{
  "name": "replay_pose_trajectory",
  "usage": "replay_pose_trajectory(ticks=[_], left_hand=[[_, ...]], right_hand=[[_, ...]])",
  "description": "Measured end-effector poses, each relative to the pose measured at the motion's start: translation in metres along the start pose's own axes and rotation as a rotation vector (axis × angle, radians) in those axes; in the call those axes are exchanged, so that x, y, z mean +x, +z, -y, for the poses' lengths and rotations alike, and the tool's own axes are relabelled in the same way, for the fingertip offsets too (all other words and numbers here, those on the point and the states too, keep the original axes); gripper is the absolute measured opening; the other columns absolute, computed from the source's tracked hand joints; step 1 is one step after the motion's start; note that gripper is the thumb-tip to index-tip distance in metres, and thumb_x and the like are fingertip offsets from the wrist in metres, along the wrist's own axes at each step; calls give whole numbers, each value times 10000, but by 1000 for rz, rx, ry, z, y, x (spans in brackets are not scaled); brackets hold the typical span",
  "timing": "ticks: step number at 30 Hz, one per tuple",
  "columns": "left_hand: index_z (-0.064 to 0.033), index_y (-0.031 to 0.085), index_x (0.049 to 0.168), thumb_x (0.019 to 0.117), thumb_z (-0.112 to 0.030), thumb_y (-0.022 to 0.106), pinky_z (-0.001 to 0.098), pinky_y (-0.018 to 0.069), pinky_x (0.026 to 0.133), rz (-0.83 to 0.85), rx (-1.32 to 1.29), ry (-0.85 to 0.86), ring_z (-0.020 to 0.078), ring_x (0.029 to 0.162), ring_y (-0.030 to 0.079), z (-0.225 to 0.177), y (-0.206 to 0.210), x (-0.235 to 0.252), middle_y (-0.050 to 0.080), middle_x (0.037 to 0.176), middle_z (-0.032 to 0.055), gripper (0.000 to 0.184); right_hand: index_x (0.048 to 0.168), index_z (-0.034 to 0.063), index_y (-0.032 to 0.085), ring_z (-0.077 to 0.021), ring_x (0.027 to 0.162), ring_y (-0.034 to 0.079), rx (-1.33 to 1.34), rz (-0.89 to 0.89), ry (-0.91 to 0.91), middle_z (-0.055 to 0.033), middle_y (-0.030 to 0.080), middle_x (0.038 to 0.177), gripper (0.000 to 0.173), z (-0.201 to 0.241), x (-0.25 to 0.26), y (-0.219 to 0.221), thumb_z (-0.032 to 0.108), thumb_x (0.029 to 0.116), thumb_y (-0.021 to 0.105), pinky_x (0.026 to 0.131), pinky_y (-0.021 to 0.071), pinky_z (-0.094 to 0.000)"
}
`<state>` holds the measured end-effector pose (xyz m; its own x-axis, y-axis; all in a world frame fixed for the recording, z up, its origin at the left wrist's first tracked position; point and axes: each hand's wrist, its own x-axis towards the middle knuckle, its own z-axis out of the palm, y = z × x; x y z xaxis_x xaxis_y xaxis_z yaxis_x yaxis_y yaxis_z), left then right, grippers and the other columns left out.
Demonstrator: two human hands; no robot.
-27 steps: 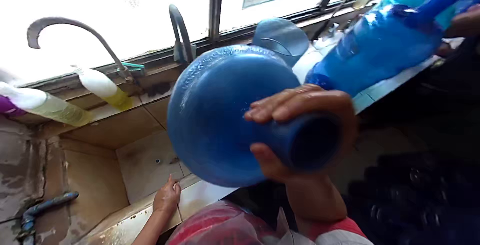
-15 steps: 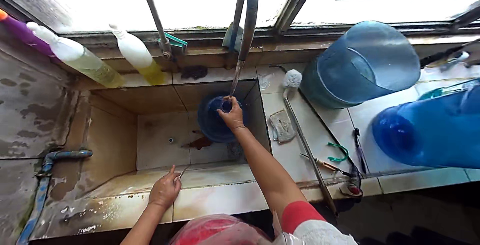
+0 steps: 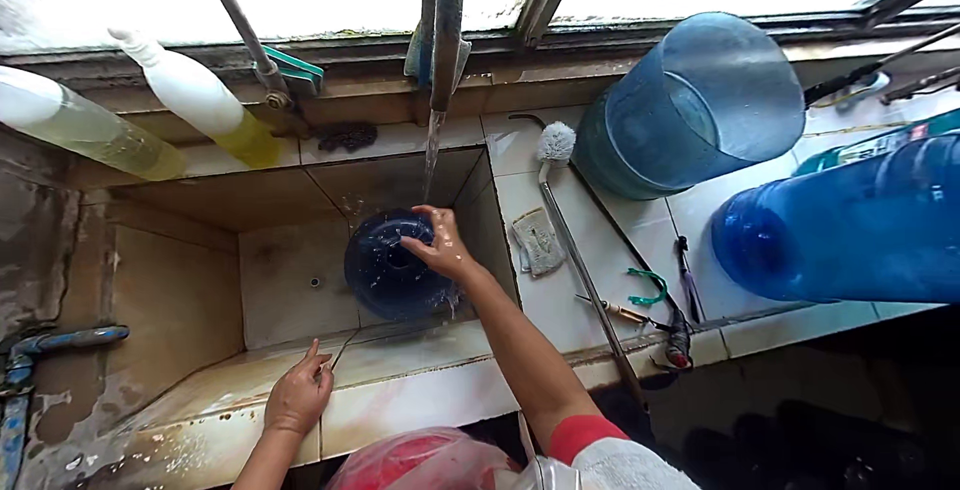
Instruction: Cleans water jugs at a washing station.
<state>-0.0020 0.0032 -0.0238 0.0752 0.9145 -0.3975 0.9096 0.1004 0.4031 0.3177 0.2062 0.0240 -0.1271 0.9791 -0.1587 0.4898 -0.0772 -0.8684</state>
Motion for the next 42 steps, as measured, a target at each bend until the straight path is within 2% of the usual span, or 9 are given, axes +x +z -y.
replay_pose_trajectory(ticks=[5,10,15,18,22,27,31,37,42], left_hand=[[-61,741,1179,997,-256,390,548,557,910,10,14,4,320,1059,731,-3,-2,0,587,1470,114,440],[-65,731,1199,1012,-231,406,517,557,930,54,20,-17,315,1087,724,-4,-7,1,563,1496,107,411],[-89,711,1253,1022,-255,402,491,541,980,137,16,-39,287,1153,700,-5,-11,4,528,1534,84,420],[-113,704,1277,1028,-269,409,477,535,1000,174,6,-40,264,1183,688,-5,-14,5,527,1537,59,416],[-136,699,1291,1045,-257,472,441,558,959,221,-221,-91,212,1072,722,3,-20,13,549,1517,37,356],[30,640,1292,1015,-136,547,390,591,907,7,-810,-64,212,994,726,19,-52,82,658,1331,174,336],[55,549,1352,1098,-180,454,345,591,857,-72,-1277,-247,201,970,704,0,-132,168,625,1292,188,359],[-98,341,1517,996,-734,278,338,574,872,-69,-2058,-453,246,1065,670,-19,-242,287,601,1314,179,824],[-221,386,1480,1006,-622,433,434,609,864,-54,-2220,-445,325,1162,658,-33,-275,314,579,1373,175,623]], right_hand=[[1300,62,623,-520,1304,476,-507,-190,312,-318,450,1451,574,-52,-33,-126,254,810,854,1025,454,-659],[1086,24,722,-432,1279,509,-535,-304,361,-276,545,1347,329,-81,-52,-105,84,766,767,1088,411,-559],[1240,-11,559,-162,825,670,729,-367,234,-108,667,996,325,-41,-19,-34,-21,916,532,741,591,-354],[1135,76,595,-239,866,715,1485,-265,188,-128,712,963,260,-17,10,8,194,1005,403,767,614,-429],[1377,100,535,-491,1224,591,1907,10,110,-258,597,1349,572,5,27,33,493,965,491,988,490,-694],[1276,-24,513,-203,770,702,809,-57,281,-135,696,934,311,54,7,49,174,1037,534,710,617,-368],[1155,-42,708,-303,1098,693,-214,-39,87,-205,730,1113,402,77,2,78,313,982,632,1018,514,-505],[1034,-24,733,-294,984,707,-135,-155,195,-195,735,978,496,80,5,85,440,1015,558,939,537,-509],[968,15,641,-97,474,584,492,-371,190,-17,640,647,505,68,-22,57,452,1073,413,446,533,-280]])
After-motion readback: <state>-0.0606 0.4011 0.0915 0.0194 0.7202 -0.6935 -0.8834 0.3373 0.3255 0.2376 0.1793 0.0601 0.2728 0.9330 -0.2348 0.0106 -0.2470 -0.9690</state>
